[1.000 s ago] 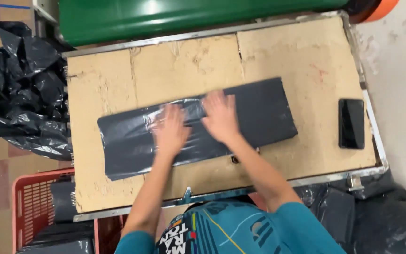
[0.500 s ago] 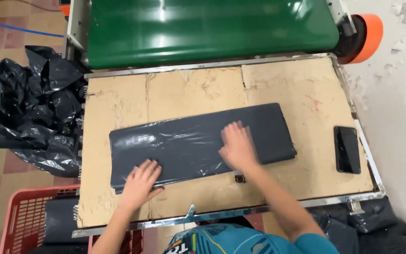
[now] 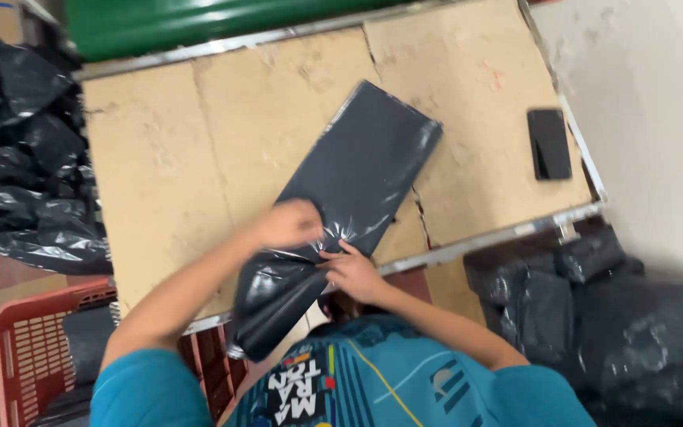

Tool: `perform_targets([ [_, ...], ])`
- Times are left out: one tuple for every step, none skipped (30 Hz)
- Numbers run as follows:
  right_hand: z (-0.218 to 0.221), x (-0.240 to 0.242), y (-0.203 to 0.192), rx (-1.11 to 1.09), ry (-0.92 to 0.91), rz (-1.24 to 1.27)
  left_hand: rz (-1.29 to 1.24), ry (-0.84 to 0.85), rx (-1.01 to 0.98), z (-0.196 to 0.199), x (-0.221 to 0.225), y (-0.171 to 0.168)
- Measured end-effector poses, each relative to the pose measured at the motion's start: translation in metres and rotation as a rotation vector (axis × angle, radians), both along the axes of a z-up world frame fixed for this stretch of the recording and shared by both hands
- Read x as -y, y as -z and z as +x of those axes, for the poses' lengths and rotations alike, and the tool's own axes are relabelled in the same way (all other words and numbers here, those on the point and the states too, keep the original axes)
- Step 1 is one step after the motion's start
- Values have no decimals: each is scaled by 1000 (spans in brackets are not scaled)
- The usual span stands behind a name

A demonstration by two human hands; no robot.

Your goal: Folding large black plastic bags and stacking them into a red plastic basket.

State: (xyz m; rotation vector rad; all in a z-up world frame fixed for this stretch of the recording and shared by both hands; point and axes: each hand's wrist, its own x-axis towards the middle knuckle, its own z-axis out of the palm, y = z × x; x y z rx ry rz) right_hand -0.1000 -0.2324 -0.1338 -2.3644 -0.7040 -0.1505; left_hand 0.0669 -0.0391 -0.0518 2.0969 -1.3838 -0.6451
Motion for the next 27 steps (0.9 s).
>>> perform_targets([
  [-9, 7, -13, -191, 69, 253, -48, -228, -402, 17, 2, 34],
  [-12, 17, -27, -370, 134, 505, -91, -465, -795, 38, 5, 66],
  [-6, 34, -36, -375, 147, 504, -87, -453, -804, 41, 4, 58],
  [4, 53, -45, -758, 400, 873, -78, -405, -893, 48, 2, 48],
  [15, 72, -55, -1140, 660, 1238, -69, -355, -981, 56, 1, 38],
  [17, 74, -51, -1141, 664, 1235, -71, -353, -985, 43, 5, 4],
  [19, 77, -48, -1211, 724, 1427, -66, -483, -1062, 32, 8, -30],
  [26, 81, -44, -1270, 774, 1622, -64, -613, -1130, 25, 12, -65],
  [26, 84, -44, -1264, 772, 1621, -68, -610, -1126, 40, 11, 5],
  [25, 86, -44, -1278, 740, 1657, -164, -725, -894, 45, 4, 70],
  [25, 89, -44, -1293, 706, 1693, -258, -826, -656, 49, -1, 129],
  [24, 95, -27, -1299, 706, 1690, -257, -831, -658, 41, 1, 128],
  [23, 102, -10, -1292, 651, 1655, -234, -918, -462, 33, 3, 127],
  [24, 110, 6, -1278, 597, 1622, -212, -993, -261, 28, 6, 126],
  [26, 111, 5, -1279, 596, 1621, -212, -993, -260, 21, 11, 115],
  [25, 112, 3, -1254, 557, 1637, -193, -1064, -175, 12, 16, 105],
  [24, 113, 1, -1229, 518, 1652, -173, -1133, -89, 4, 21, 95],
  [28, 115, -12, -1228, 516, 1652, -174, -1133, -87, 0, 24, 92],
  [31, 117, -25, -1196, 536, 1691, -182, -1185, -84, -3, 27, 88],
  [32, 118, -38, -1170, 557, 1727, -186, -1242, -83, -10, 29, 85],
  [43, 130, -21, -1175, 555, 1727, -184, -1246, -82, -7, 30, 87],
  [50, 140, -5, -1060, 596, 1734, -209, -1266, -73, -9, 30, 90],
  [57, 150, 13, -946, 637, 1737, -235, -1285, -64, -11, 29, 93],
  [66, 157, -2, -951, 636, 1737, -231, -1288, -64, -11, 28, 95],
  [75, 164, -16, -910, 640, 1717, -208, -1282, -60, -11, 26, 96],
  [86, 172, -31, -867, 641, 1696, -188, -1276, -53, -9, 25, 97],
  [94, 172, -45, -869, 637, 1696, -187, -1279, -51, -11, 27, 92],
])
